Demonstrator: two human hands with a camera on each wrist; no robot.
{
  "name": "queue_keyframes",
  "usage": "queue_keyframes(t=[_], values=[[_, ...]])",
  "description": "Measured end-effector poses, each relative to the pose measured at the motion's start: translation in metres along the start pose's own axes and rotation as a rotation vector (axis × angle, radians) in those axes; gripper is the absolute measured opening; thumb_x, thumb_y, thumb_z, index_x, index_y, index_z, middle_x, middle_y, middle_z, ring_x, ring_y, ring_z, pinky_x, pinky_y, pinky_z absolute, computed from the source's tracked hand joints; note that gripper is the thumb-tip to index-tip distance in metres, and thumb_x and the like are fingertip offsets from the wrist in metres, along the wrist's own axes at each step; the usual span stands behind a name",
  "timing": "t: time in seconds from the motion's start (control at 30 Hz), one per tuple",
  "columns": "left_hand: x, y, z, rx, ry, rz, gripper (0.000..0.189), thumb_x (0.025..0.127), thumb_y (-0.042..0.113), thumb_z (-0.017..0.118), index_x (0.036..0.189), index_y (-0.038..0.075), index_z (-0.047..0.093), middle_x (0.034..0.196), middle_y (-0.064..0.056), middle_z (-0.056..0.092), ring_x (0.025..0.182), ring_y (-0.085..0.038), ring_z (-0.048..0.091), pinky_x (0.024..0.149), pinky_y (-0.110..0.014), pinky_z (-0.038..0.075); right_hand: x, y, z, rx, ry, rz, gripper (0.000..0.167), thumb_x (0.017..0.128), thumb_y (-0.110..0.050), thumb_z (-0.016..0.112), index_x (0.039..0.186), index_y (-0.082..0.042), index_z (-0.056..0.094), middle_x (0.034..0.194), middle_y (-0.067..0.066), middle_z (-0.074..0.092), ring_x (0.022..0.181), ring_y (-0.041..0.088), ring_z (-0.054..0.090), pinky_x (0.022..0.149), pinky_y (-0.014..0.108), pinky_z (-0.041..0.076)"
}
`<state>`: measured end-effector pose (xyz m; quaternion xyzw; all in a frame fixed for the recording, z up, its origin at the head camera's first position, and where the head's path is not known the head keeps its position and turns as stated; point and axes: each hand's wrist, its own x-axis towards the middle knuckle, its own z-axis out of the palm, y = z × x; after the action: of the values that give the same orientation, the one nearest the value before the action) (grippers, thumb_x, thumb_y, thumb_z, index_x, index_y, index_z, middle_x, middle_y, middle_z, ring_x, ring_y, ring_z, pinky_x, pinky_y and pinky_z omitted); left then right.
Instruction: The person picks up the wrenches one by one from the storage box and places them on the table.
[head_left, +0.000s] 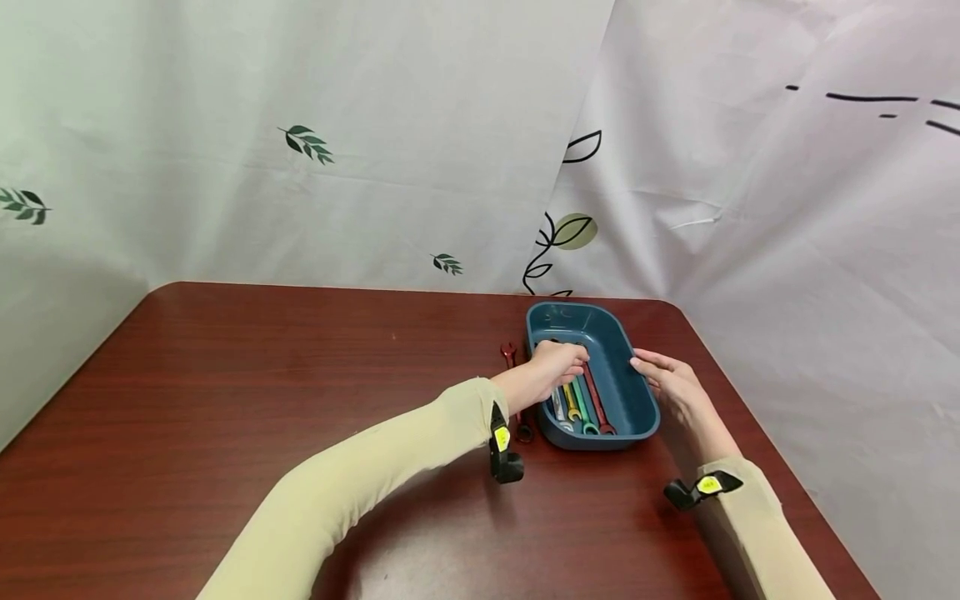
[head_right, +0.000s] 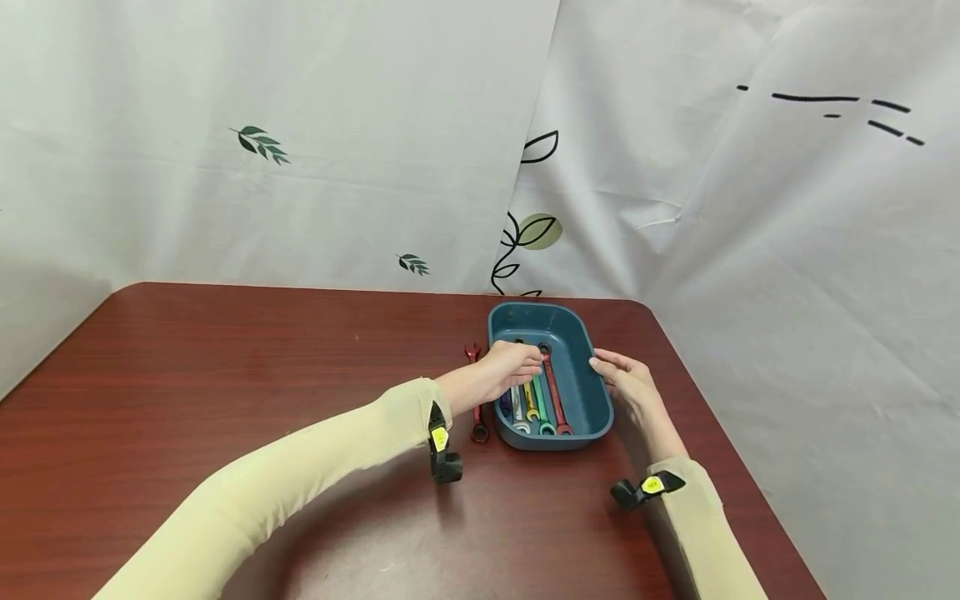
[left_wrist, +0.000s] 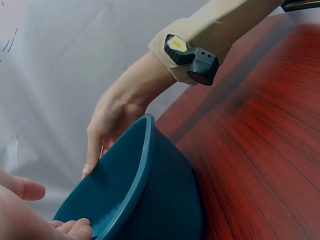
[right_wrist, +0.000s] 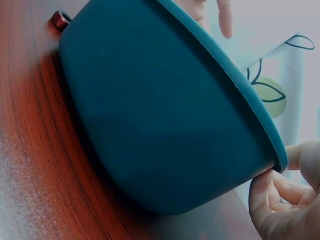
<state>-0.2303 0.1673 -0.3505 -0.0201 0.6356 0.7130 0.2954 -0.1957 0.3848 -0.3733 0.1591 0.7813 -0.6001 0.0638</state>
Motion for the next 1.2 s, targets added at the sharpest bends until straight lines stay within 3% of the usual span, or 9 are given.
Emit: queue_keyframes(t=[0.43,0.7,0.97,1.2], values=[[0.004,-0.002,0.009,0.027,-0.004,-0.007,0.043,0.090,0.011,0.058,0.130,-0.004,0.055,0.130,-0.020,0.060,0.120,-0.028,0.059,0.104,-0.036,0.049,-0.002,0.000,0.001,0.014,0.025,0.010,0.068,0.093,-0.034,0.062,0.148,-0.003,0.036,0.099,-0.017,0.056,0.082,-0.002,0.062,0.074,0.016,0.057],[0.008,-0.006,0.013,0.028,0.012,-0.014,0.046,0.090,0.013,0.058,0.133,-0.003,0.052,0.131,-0.020,0.059,0.121,-0.028,0.058,0.104,-0.036,0.049,0.000,0.001,0.003,-0.050,0.041,0.003,0.067,0.094,-0.038,0.060,0.148,-0.005,0.036,0.132,0.007,0.051,0.084,-0.004,0.060,0.076,0.014,0.055],[0.015,-0.012,0.017,0.029,0.048,-0.034,0.056,0.089,0.012,0.059,0.141,-0.002,0.041,0.131,-0.021,0.058,0.119,-0.029,0.059,0.103,-0.036,0.050,0.000,0.000,0.002,-0.046,0.018,-0.005,0.066,0.094,-0.033,0.060,0.148,-0.003,0.036,0.100,-0.015,0.057,0.083,-0.001,0.062,0.075,0.017,0.056],[0.020,-0.014,0.019,0.106,0.102,-0.044,0.056,0.089,0.016,0.060,0.141,0.003,0.043,0.128,-0.017,0.060,0.113,-0.028,0.062,0.088,-0.030,0.054,0.000,-0.001,0.002,-0.047,0.025,-0.008,0.067,0.094,-0.034,0.061,0.148,-0.003,0.036,0.111,-0.010,0.056,0.084,-0.002,0.061,0.075,0.016,0.056]])
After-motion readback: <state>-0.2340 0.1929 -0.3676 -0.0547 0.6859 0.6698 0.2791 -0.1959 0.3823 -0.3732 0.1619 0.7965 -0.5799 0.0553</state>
